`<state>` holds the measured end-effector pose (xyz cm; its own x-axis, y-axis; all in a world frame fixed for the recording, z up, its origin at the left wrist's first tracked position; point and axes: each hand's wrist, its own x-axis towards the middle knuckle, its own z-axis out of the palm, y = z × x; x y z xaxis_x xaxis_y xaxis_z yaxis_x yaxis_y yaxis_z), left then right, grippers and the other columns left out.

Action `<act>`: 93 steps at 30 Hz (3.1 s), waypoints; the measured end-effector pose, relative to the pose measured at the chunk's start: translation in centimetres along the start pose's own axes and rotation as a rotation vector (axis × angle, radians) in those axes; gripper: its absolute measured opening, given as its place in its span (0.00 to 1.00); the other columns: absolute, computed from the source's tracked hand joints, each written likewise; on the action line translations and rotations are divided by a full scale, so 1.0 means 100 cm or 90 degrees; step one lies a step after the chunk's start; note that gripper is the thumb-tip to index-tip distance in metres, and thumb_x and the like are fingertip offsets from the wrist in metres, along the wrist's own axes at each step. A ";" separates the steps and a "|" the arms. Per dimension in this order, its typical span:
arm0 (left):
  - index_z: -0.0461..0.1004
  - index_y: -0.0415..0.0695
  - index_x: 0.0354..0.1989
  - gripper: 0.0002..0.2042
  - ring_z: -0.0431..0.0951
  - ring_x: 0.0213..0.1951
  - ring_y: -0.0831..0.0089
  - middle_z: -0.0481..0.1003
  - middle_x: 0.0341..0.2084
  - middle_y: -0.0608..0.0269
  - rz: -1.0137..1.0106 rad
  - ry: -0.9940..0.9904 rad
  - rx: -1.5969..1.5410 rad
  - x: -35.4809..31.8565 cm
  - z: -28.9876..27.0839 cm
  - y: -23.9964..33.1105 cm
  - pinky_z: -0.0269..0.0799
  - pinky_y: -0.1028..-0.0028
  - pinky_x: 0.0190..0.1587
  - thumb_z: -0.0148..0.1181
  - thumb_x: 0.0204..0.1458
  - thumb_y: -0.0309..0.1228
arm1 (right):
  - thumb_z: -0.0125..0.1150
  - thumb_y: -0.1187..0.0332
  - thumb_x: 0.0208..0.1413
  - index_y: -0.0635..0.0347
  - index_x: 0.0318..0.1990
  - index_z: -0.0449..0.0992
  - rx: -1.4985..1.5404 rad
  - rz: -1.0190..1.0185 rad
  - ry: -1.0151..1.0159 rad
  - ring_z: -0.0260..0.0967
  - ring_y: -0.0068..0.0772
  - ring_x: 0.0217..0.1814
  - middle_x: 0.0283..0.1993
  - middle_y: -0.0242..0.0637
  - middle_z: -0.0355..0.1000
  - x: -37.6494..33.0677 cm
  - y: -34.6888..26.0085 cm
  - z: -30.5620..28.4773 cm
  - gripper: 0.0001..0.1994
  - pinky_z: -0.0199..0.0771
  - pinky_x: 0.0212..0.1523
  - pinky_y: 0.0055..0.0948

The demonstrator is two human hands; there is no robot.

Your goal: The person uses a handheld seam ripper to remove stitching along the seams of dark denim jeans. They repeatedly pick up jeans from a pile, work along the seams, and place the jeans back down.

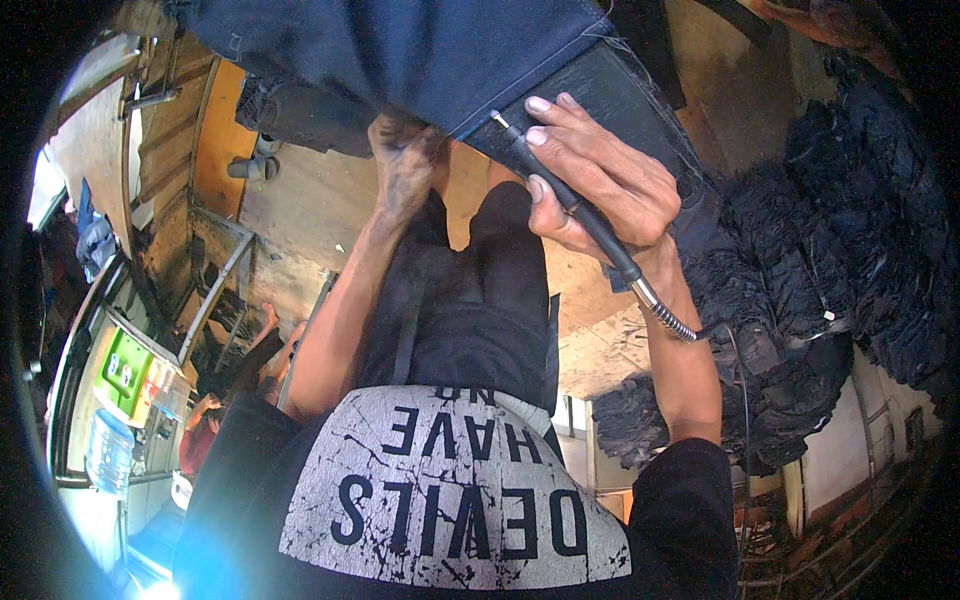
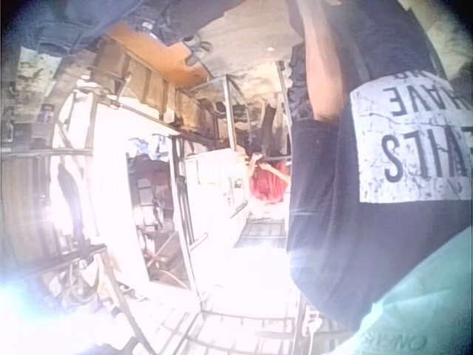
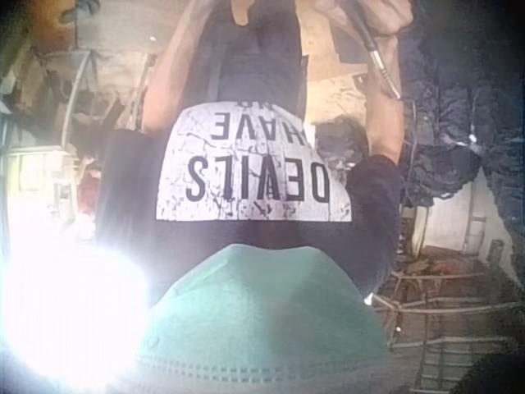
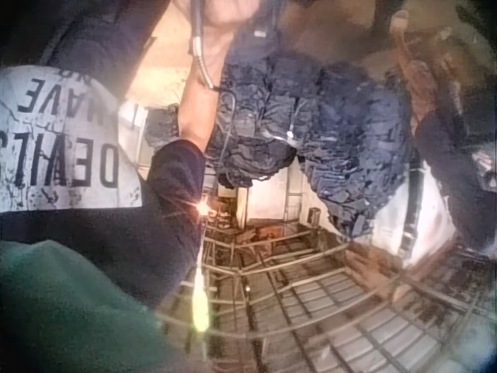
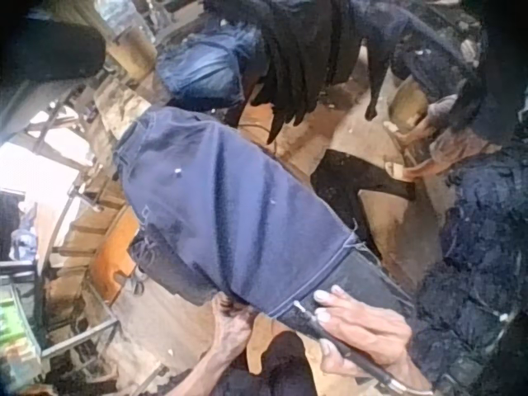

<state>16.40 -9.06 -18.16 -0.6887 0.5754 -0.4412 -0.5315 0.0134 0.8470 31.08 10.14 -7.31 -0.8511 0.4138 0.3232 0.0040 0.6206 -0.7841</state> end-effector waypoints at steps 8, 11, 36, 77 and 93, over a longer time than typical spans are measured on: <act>0.81 0.39 0.38 0.06 0.82 0.38 0.80 0.85 0.36 0.66 0.003 0.005 0.040 0.001 -0.003 -0.004 0.77 0.75 0.43 0.68 0.57 0.15 | 0.70 0.77 0.49 0.68 0.47 0.87 -0.005 -0.002 0.029 0.86 0.53 0.57 0.46 0.51 0.86 -0.002 0.005 0.000 0.16 0.86 0.63 0.54; 0.81 0.38 0.35 0.06 0.80 0.36 0.83 0.84 0.33 0.68 0.013 0.026 0.028 0.000 0.003 -0.005 0.75 0.77 0.42 0.70 0.57 0.14 | 0.70 0.77 0.49 0.69 0.48 0.87 -0.003 0.003 0.033 0.86 0.54 0.57 0.47 0.52 0.86 -0.002 0.007 -0.001 0.16 0.86 0.64 0.54; 0.82 0.39 0.39 0.06 0.80 0.40 0.81 0.85 0.39 0.68 0.023 0.038 0.052 0.000 0.005 0.006 0.75 0.75 0.47 0.70 0.58 0.16 | 0.65 0.80 0.53 0.73 0.51 0.85 -0.026 0.037 0.094 0.84 0.58 0.60 0.52 0.60 0.85 -0.004 0.011 -0.003 0.16 0.82 0.66 0.59; 0.79 0.41 0.34 0.05 0.78 0.35 0.80 0.81 0.36 0.71 0.040 -0.041 0.158 0.011 -0.003 0.001 0.74 0.75 0.37 0.63 0.57 0.17 | 0.64 0.77 0.55 0.72 0.51 0.84 0.000 0.026 0.033 0.84 0.58 0.60 0.52 0.62 0.84 -0.001 0.008 0.001 0.16 0.80 0.67 0.58; 0.60 0.35 0.73 0.41 0.77 0.62 0.63 0.75 0.64 0.50 -0.081 -0.126 0.136 -0.002 -0.011 0.068 0.75 0.61 0.64 0.79 0.55 0.30 | 0.56 0.59 0.78 0.68 0.68 0.75 0.082 0.149 0.200 0.77 0.44 0.69 0.64 0.49 0.81 0.001 -0.013 -0.019 0.22 0.72 0.72 0.42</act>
<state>12.37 -9.96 -12.65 -0.5028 0.7055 -0.4994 -0.4768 0.2555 0.8410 32.02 10.63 -5.19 -0.6337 0.7289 0.2592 0.0954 0.4061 -0.9088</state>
